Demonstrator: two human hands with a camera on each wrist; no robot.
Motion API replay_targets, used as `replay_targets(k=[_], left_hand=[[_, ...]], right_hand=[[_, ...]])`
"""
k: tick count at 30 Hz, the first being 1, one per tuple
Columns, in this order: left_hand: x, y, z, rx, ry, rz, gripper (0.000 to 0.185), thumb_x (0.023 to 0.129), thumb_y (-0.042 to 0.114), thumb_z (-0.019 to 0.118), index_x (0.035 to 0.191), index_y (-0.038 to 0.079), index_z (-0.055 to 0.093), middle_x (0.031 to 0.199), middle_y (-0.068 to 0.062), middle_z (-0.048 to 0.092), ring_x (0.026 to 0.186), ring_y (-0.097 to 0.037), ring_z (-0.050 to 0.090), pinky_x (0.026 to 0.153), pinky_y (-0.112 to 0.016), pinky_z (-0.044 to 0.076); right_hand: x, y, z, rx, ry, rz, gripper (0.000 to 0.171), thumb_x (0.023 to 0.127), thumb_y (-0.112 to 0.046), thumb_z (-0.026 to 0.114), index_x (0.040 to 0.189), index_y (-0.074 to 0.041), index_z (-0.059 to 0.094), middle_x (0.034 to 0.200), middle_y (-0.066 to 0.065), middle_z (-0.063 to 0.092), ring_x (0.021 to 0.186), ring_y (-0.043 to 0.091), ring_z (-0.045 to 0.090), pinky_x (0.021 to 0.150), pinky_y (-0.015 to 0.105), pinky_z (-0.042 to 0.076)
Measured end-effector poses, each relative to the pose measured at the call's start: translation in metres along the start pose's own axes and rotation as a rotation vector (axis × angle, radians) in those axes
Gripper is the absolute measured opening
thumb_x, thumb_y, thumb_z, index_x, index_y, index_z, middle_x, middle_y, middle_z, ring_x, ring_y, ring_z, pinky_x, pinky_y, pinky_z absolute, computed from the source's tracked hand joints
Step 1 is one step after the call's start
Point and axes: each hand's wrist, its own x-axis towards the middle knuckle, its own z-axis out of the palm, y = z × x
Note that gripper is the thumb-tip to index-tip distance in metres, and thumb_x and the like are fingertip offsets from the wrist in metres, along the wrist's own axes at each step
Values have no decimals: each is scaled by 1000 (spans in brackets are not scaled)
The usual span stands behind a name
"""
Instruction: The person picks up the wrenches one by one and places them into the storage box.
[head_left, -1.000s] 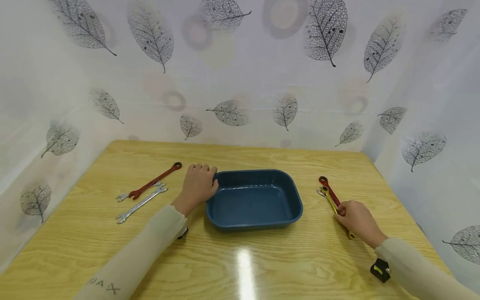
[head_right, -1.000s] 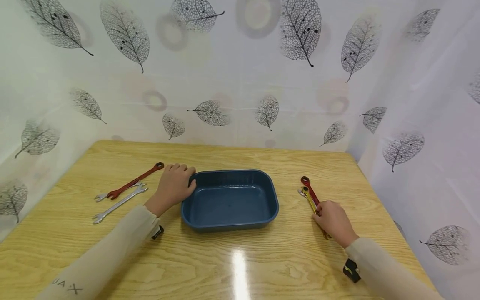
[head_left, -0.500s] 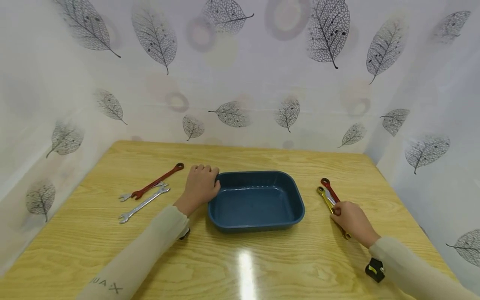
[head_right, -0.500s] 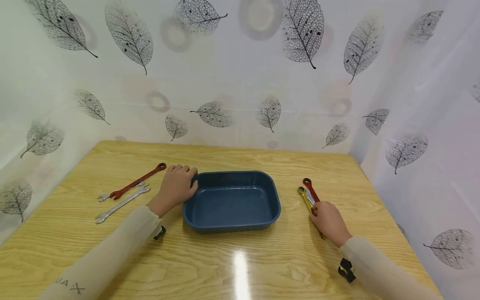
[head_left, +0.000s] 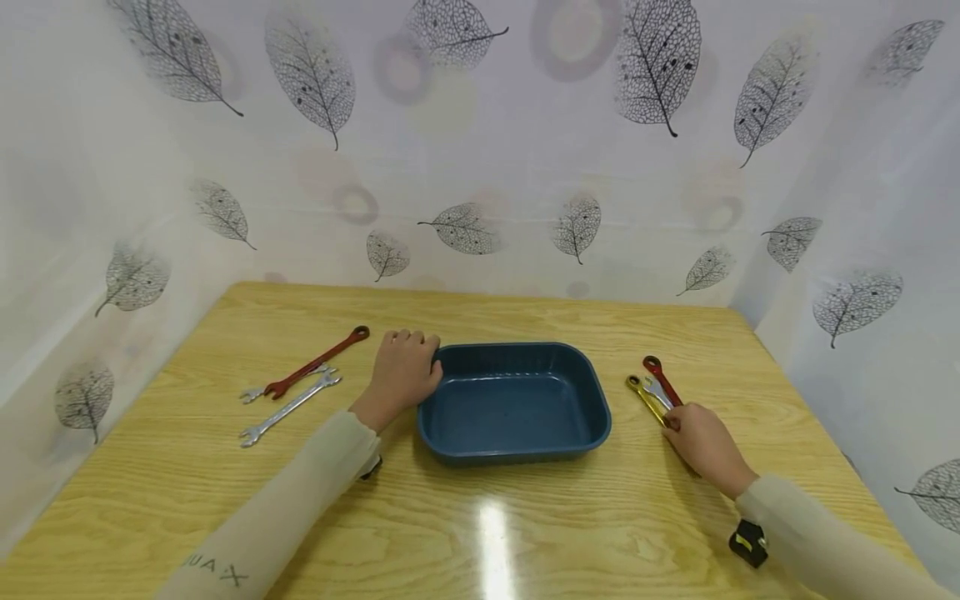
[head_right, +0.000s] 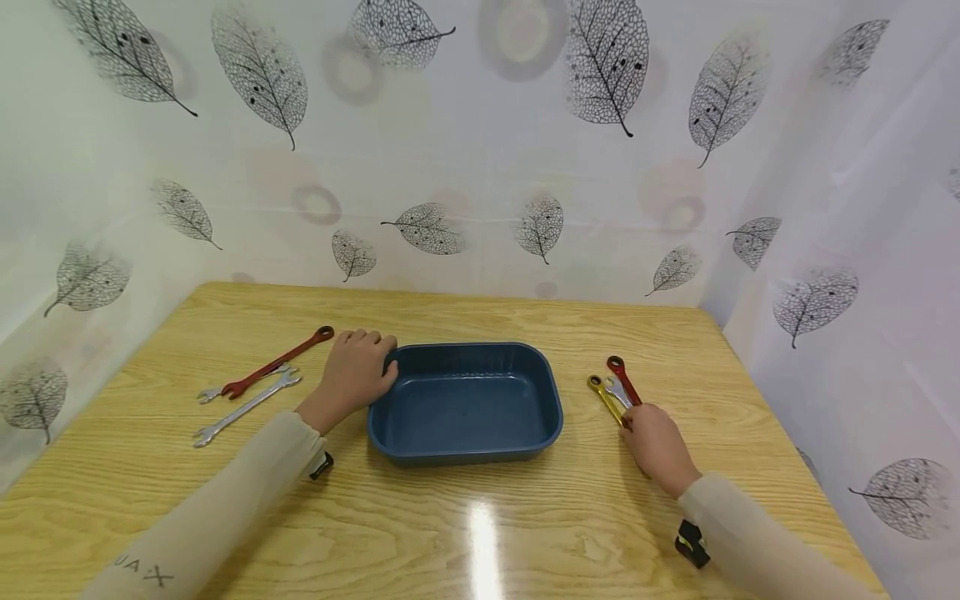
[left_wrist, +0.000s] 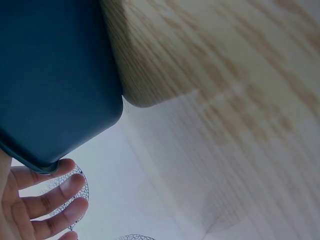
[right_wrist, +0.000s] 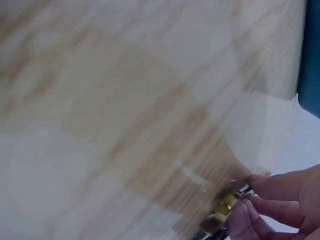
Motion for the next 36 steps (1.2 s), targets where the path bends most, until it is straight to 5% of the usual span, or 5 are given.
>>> replay_targets(k=[6, 14, 18, 23, 36], left_hand=[[0, -2, 2, 14, 1, 2, 25, 86, 27, 59, 103, 8, 65, 92, -11, 67, 89, -29, 62, 86, -46, 47], [0, -1, 3, 3, 5, 0, 24, 87, 26, 59, 102, 8, 65, 91, -11, 67, 88, -29, 62, 87, -46, 47], [0, 0, 3, -5, 0, -10, 25, 87, 27, 59, 103, 8, 65, 92, -11, 67, 89, -29, 62, 88, -46, 46], [0, 0, 4, 3, -4, -15, 26, 86, 27, 59, 104, 9, 66, 93, -11, 68, 90, -29, 62, 89, -46, 46], [-1, 1, 3, 7, 19, -11, 26, 86, 26, 60, 104, 8, 66, 95, -11, 69, 88, -29, 63, 87, -46, 47]], right_hand=[[-3, 0, 1, -54, 29, -38, 5, 80, -3, 68, 77, 2, 69, 68, 6, 63, 60, 12, 49, 56, 31, 40], [-1, 0, 1, -48, 8, -32, 14, 81, -2, 66, 67, -5, 65, 61, 1, 60, 56, 13, 42, 54, 30, 35], [-2, 0, 1, -52, 24, -41, 6, 80, -2, 67, 76, 2, 70, 69, 7, 65, 60, 16, 52, 56, 34, 42], [-8, 2, 3, 5, 77, -46, 16, 78, -3, 70, 89, 9, 70, 80, 15, 64, 71, 27, 60, 64, 42, 49], [-8, 7, 7, 129, 95, 62, 18, 80, -2, 67, 94, 9, 71, 81, 20, 70, 65, 17, 61, 54, 25, 43]])
